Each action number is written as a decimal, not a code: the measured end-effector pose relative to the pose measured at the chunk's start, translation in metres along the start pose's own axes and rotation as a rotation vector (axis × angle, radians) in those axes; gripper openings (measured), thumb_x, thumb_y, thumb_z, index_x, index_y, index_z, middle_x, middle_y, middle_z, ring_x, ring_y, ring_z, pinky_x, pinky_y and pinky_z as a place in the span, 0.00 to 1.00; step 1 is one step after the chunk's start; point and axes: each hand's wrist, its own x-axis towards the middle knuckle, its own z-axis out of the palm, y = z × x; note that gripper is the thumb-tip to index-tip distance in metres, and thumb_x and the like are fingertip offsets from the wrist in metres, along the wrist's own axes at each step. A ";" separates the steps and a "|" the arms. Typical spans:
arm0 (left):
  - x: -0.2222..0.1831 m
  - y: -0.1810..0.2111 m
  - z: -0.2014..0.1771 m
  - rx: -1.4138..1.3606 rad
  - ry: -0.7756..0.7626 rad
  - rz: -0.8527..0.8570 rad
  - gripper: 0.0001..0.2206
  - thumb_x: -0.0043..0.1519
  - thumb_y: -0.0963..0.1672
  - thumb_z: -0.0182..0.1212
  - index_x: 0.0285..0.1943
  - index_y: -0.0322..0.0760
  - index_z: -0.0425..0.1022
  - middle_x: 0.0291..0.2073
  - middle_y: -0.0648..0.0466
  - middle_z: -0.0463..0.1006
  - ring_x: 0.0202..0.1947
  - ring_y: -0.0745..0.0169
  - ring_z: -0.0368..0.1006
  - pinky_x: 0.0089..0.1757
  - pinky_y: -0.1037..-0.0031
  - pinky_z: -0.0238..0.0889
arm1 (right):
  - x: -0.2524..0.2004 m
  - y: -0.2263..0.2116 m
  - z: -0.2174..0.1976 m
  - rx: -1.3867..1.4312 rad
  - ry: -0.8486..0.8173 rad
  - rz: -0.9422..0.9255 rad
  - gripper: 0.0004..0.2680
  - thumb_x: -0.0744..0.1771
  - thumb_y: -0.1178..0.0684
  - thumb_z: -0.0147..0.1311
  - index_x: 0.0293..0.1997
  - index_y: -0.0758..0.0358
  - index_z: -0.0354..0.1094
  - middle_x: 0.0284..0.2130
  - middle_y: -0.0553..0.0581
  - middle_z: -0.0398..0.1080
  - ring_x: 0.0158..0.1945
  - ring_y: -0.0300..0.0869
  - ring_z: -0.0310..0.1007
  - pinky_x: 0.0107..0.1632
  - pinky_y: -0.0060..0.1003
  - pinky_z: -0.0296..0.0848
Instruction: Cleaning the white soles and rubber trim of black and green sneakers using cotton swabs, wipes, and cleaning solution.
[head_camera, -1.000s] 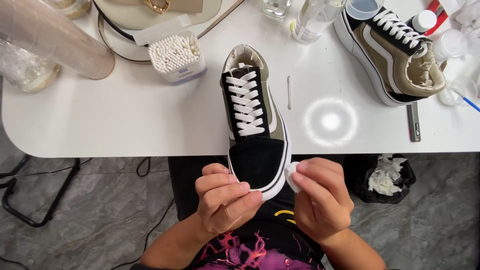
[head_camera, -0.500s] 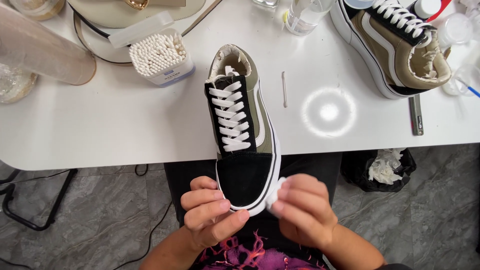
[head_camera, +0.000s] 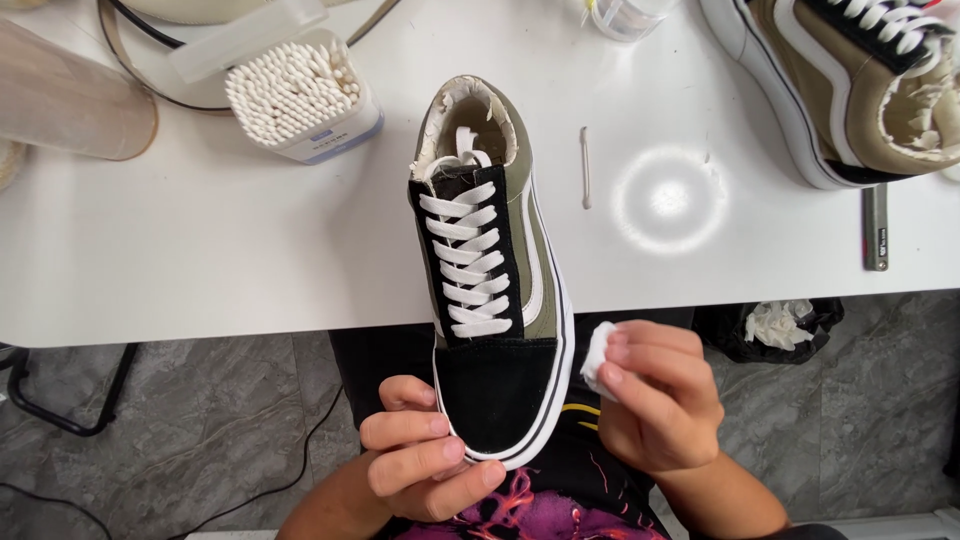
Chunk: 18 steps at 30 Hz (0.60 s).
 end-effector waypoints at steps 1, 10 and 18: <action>0.000 0.001 0.004 0.000 0.043 -0.001 0.09 0.62 0.44 0.65 0.49 0.59 0.77 0.47 0.64 0.63 0.50 0.66 0.60 0.50 0.68 0.63 | 0.003 0.002 0.000 0.026 -0.012 0.034 0.11 0.63 0.71 0.61 0.47 0.68 0.69 0.42 0.60 0.68 0.46 0.51 0.75 0.48 0.40 0.79; 0.002 0.009 0.023 0.000 0.243 -0.049 0.05 0.59 0.47 0.66 0.43 0.59 0.79 0.43 0.65 0.64 0.47 0.68 0.61 0.48 0.69 0.63 | 0.019 0.014 0.000 0.142 -0.092 0.131 0.10 0.62 0.69 0.62 0.45 0.66 0.72 0.42 0.60 0.70 0.47 0.49 0.74 0.48 0.37 0.78; 0.005 0.016 0.037 -0.006 0.453 -0.128 0.04 0.59 0.51 0.62 0.32 0.58 0.79 0.38 0.67 0.64 0.44 0.70 0.62 0.48 0.71 0.63 | 0.024 0.003 -0.012 0.144 -0.216 0.117 0.09 0.63 0.65 0.63 0.45 0.64 0.73 0.42 0.57 0.70 0.48 0.47 0.74 0.49 0.37 0.77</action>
